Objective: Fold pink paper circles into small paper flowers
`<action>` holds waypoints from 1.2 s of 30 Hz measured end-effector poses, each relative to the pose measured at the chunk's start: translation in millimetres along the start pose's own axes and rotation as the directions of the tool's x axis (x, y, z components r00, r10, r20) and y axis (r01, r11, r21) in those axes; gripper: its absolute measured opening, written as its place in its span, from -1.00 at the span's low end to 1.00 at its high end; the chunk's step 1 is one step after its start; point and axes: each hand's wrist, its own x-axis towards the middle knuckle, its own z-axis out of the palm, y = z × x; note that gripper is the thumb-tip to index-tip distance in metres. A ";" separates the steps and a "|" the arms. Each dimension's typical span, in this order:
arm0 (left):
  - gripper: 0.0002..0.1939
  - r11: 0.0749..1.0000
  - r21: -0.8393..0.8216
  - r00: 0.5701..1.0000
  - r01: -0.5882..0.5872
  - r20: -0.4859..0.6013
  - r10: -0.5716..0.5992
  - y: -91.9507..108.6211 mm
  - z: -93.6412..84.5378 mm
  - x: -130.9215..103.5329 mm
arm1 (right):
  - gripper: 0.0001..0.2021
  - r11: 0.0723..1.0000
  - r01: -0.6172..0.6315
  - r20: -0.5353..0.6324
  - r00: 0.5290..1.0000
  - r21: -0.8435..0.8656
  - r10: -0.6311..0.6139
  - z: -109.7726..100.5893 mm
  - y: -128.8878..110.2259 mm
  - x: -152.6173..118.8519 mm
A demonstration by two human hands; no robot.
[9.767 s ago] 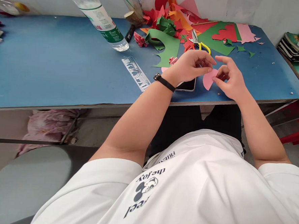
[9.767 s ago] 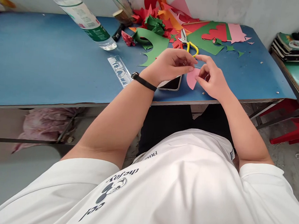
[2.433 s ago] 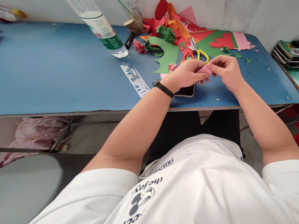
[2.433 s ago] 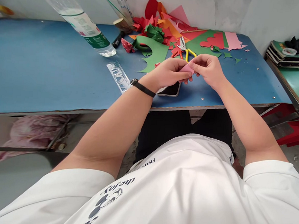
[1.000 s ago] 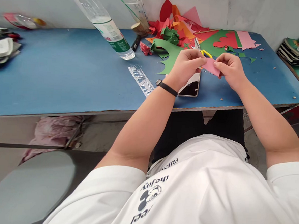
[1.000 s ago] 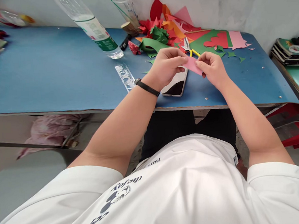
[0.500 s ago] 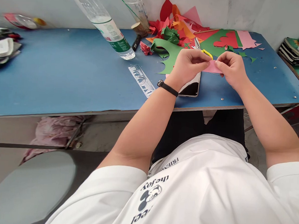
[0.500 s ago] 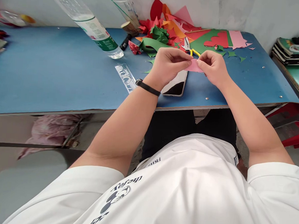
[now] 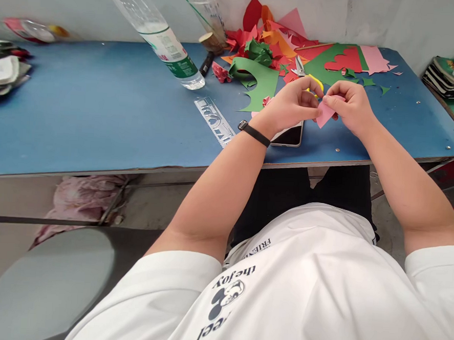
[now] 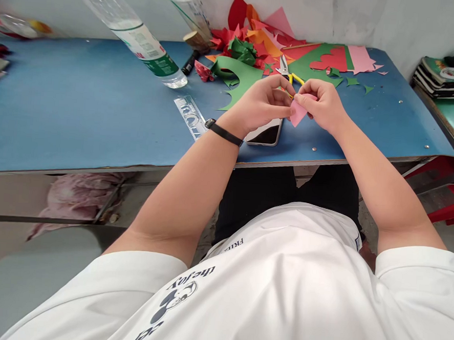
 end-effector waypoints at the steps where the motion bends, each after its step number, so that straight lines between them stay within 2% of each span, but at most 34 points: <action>1: -0.49 1.000 -0.005 1.000 -0.007 -0.004 0.007 1.8 0.4 -0.7 | -0.45 0.999 -0.017 0.019 1.000 0.030 0.017 0.4 0.3 -0.5; 4: -0.48 0.999 -0.004 0.997 -0.038 -0.065 0.037 7.4 0.2 -1.3 | -0.44 0.991 -0.086 0.075 0.994 0.105 0.078 2.3 -4.4 -3.6; 10: -0.59 0.996 0.006 0.979 -0.084 -0.183 0.084 6.1 -3.7 1.8 | -0.38 0.990 -0.125 0.077 0.990 0.064 0.120 6.6 -20.3 -9.0; 18: -0.58 0.995 -0.014 0.976 -0.103 -0.194 0.098 0.0 -5.4 5.8 | -0.32 0.999 -0.045 -0.005 0.999 0.019 0.045 6.3 -11.1 -3.5; 22: -0.60 0.998 -0.005 0.982 -0.055 -0.179 0.053 1.7 -3.5 4.5 | -0.26 1.000 0.027 -0.078 0.997 -0.004 -0.027 4.4 -2.6 2.8; 26: -0.56 1.000 -0.020 0.986 -0.014 -0.164 0.010 2.9 -1.3 1.7 | -0.19 0.997 0.074 -0.114 0.991 0.011 -0.073 4.4 -6.7 2.3; 28: -0.53 1.000 -0.022 0.988 -0.008 -0.155 0.004 2.9 -0.1 1.2 | -0.19 0.995 0.089 -0.096 0.992 0.046 -0.085 2.1 -12.9 0.1; 32: -0.51 0.999 -0.015 0.989 -0.048 -0.141 0.046 4.5 4.0 0.3 | -0.23 0.998 0.018 0.054 0.998 0.056 -0.021 -2.1 -19.6 -1.4; 33: -0.51 0.998 -0.015 0.989 -0.061 -0.138 0.058 5.2 5.1 -0.2 | -0.23 0.998 0.030 0.057 0.998 0.057 -0.033 -1.1 -18.4 -0.7; 36: -0.51 0.997 -0.018 0.989 -0.081 -0.129 0.078 6.1 7.6 -1.9 | -0.10 0.980 0.146 -0.082 0.987 0.136 -0.136 6.0 -9.7 2.6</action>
